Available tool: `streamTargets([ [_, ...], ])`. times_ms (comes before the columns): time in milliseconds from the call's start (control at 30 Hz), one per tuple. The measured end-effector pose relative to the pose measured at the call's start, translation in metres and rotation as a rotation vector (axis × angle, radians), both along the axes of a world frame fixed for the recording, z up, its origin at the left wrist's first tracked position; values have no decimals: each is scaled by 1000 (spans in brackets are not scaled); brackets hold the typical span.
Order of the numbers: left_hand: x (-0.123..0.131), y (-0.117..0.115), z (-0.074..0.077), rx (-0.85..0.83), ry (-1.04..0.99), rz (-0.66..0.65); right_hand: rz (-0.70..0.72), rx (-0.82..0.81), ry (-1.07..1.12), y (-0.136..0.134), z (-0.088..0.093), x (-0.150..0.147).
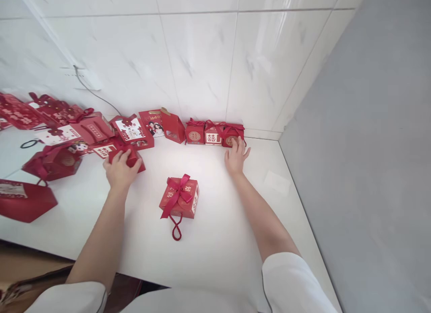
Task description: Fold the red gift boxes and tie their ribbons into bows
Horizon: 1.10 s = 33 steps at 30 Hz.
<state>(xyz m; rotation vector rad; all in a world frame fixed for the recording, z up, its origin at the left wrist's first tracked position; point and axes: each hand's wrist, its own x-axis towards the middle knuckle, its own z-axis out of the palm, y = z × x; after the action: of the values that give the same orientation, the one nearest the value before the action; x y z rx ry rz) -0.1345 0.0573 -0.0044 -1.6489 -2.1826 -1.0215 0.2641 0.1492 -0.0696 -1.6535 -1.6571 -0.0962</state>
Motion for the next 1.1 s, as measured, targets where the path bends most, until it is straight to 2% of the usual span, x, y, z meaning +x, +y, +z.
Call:
streamTargets([
  [100, 33, 8, -13, 12, 77, -90, 161, -36, -16, -7, 19, 29],
  [167, 51, 9, -18, 30, 101, -175, 227, -184, -51, -17, 29, 66],
  [200, 58, 9, -19, 41, 99, -196, 216, -255, -63, -25, 32, 87],
  [300, 71, 7, -19, 70, 79, -195, 111, -423, -88, -61, 24, 141],
  [367, 76, 5, -19, 90, 73, -201, 85, -509, -105, -91, 8, 158],
  [467, 79, 3, -19, 107, 76, -243, 76, -586, -167, -135, -13, 152],
  [533, 78, 3, -19, 109, 86, -244, 115, -658, -208, -160, -18, 137],
  [667, 73, 1, -21, 108, 91, -217, 239, -698, -243, -219, -7, 101],
  [800, 66, 2, -24, 101, 95, -204, 329, -637, -283, -298, 8, 69],
  [900, 62, 5, -27, 100, 94, -202, 293, -636, -291, -341, 6, 70],
  [933, 61, 5, -28, 99, 91, -203, 242, -648, -286, -347, 2, 79],
  [1033, 61, 6, -29, 101, 88, -213, -90, -660, -246, -339, -13, 119],
  [1100, 61, 6, -29, 107, 90, -220, -156, -665, -216, -322, -20, 139],
])
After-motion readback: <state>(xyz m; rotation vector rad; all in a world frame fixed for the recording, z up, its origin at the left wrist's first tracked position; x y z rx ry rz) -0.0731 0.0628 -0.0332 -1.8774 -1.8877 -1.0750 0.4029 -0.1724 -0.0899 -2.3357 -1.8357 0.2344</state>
